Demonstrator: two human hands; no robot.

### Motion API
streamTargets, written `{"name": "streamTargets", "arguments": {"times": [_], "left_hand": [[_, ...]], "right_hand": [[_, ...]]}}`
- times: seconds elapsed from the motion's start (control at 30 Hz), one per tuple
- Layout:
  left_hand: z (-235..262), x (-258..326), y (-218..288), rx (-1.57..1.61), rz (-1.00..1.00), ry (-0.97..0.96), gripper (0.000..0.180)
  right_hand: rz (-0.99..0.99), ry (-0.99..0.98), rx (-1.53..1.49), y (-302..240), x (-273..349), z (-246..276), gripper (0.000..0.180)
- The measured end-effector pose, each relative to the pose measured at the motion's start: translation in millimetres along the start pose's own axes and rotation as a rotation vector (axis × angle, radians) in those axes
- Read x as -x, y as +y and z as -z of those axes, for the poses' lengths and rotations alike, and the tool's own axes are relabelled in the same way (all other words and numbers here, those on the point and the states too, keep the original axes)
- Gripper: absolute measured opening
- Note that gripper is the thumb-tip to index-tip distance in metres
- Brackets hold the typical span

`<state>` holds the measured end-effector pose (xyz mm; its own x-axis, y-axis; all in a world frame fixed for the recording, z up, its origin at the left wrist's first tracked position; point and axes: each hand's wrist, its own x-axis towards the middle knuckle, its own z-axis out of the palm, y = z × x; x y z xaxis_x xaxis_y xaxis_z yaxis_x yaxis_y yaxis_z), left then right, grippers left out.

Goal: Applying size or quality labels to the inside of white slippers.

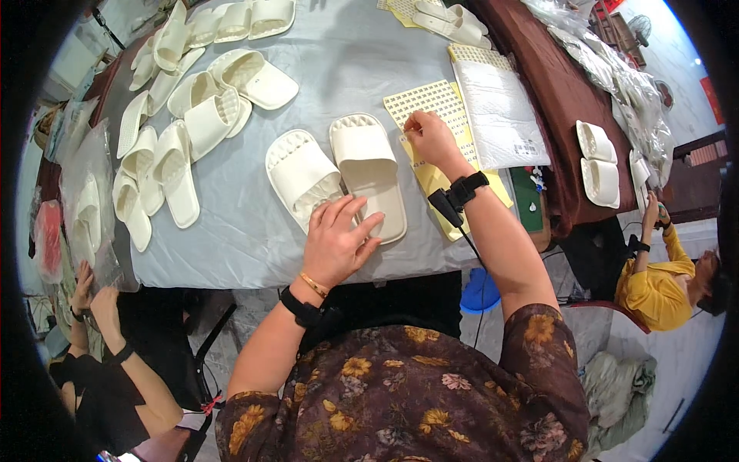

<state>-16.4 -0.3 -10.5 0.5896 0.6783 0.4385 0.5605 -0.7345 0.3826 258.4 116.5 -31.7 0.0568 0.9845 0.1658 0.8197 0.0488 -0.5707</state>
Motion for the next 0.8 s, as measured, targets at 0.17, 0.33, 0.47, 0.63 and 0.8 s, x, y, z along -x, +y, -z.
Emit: {"name": "streamTargets", "arguments": {"times": [0.17,0.33,0.47,0.63,0.8], "left_hand": [[1,-1,0,0.001,-0.005,-0.006,0.035],[1,0,0,-0.004,-0.003,0.004,0.035],[1,0,0,-0.001,-0.008,0.013,0.036],[2,1,0,-0.002,-0.009,0.020,0.036],[-1,2,0,0.002,-0.010,0.031,0.036]], "right_hand": [[-0.009,-0.001,-0.009,-1,0,1,0.011],[-0.013,-0.013,-0.059,0,1,2,0.011],[-0.045,-0.027,-0.102,-1,1,6,0.013],[-0.031,-0.051,-0.112,2,1,5,0.020],[-0.090,-0.096,-0.236,8,1,12,0.023]]}}
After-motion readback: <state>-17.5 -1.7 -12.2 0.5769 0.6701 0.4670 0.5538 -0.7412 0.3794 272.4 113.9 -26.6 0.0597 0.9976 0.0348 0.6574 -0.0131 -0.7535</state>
